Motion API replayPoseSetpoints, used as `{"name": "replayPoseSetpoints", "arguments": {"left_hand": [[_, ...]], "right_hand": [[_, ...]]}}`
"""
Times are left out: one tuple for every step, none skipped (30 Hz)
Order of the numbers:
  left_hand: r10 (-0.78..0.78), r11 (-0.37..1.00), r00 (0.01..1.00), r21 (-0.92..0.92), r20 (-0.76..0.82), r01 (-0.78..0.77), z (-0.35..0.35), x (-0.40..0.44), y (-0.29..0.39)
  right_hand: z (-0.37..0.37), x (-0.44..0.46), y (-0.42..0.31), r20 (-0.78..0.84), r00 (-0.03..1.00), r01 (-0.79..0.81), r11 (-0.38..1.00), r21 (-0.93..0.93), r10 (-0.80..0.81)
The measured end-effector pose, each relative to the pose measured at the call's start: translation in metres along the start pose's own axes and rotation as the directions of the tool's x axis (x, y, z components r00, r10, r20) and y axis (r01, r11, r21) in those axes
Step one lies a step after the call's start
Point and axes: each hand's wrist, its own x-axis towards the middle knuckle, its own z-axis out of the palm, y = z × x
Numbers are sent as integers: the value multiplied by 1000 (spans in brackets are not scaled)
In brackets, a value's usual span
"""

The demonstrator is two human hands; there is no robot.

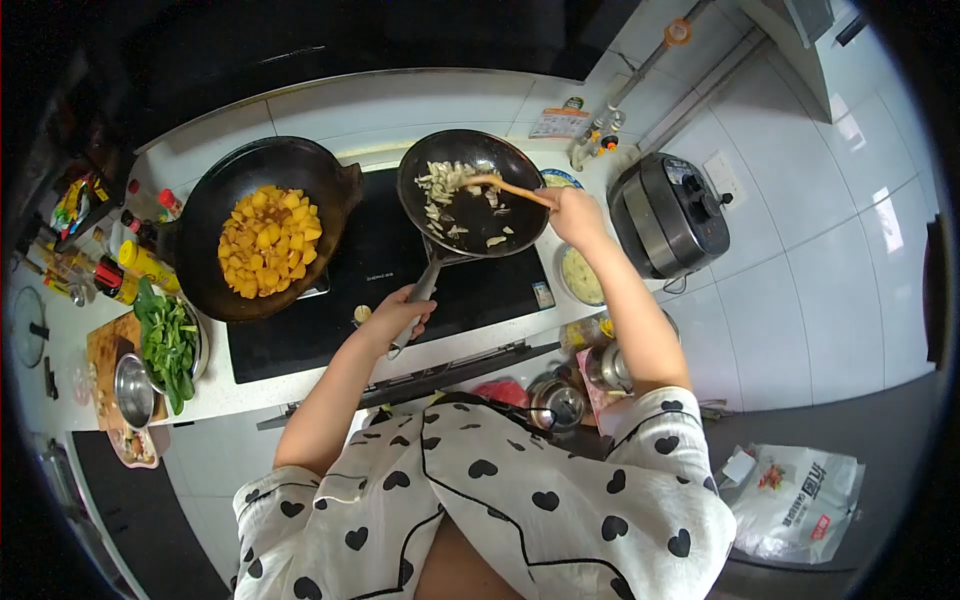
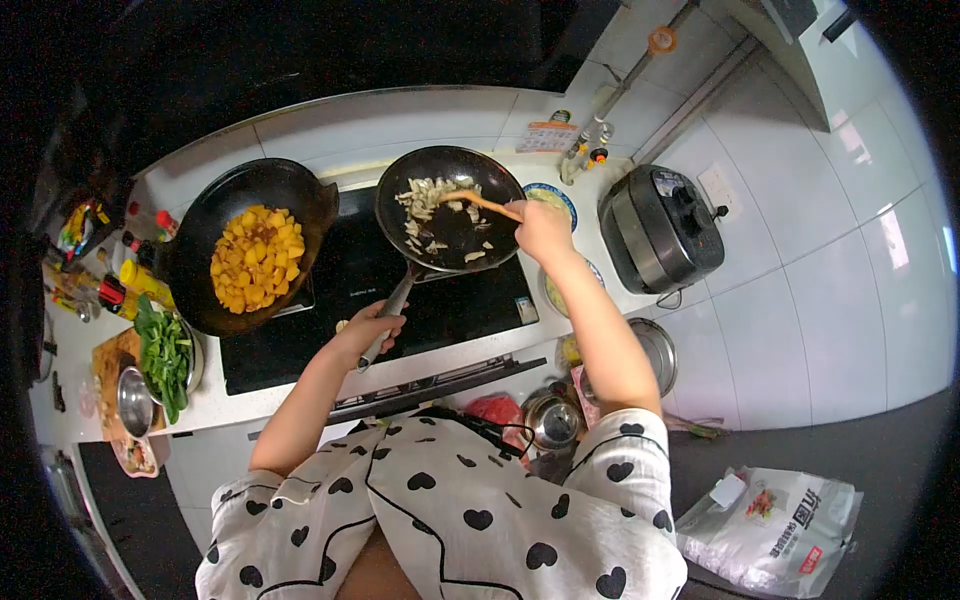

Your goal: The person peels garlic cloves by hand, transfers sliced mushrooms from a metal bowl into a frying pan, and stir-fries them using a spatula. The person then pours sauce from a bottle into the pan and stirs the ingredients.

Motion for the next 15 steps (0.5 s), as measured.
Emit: {"name": "replayPoseSetpoints", "arguments": {"left_hand": [[-1,1000,1000,4,-1,1,0,1,1],[-6,1000,1000,10,1,6,-1,1,0],[-14,1000,1000,17,4,14,-1,1,-1],[-9,1000,1000,12,9,8,0,2,-2],[-3,1000,1000,9,13,2,-1,1,-2],[5,1000,1000,3,16,-5,-1,1,-2],[4,1000,1000,13,7,-4,-1,0,-1],[2,1000,1000,21,0,-2,0,-1,0],[0,1000,1000,27,-6,0,1,0,0],[-3,1000,1000,23,-3,3,1,1,-2],[-6,1000,1000,22,0,6,0,2,-2],[-8,1000,1000,22,3,8,-1,3,-2],[-8,1000,1000,25,0,8,-1,3,-2],[-8,1000,1000,28,-2,8,-1,3,-2],[-8,999,1000,32,-5,8,-1,2,-2]], "right_hand": [[7,5,0,-43,999,-19,999,45,21],[17,7,2,-83,995,-40,995,91,48],[31,7,6,-68,998,-2,993,114,10],[44,6,7,-56,998,36,990,138,-28],[54,8,10,-47,997,74,984,165,-67],[42,1,4,30,997,62,988,142,-67],[26,-1,1,51,995,73,989,125,-80],[6,-5,2,74,993,86,991,106,-94],[-16,-8,3,99,989,98,991,85,-107],[-41,-10,3,150,979,131,990,45,-137],[-65,-12,2,200,966,165,986,8,-163],[-82,-14,3,223,958,189,982,-3,-183],[-98,-15,-1,262,946,181,982,60,-190],[-104,-14,-4,339,921,176,981,79,-192],[-106,-11,-7,414,889,169,981,97,-194]]}}
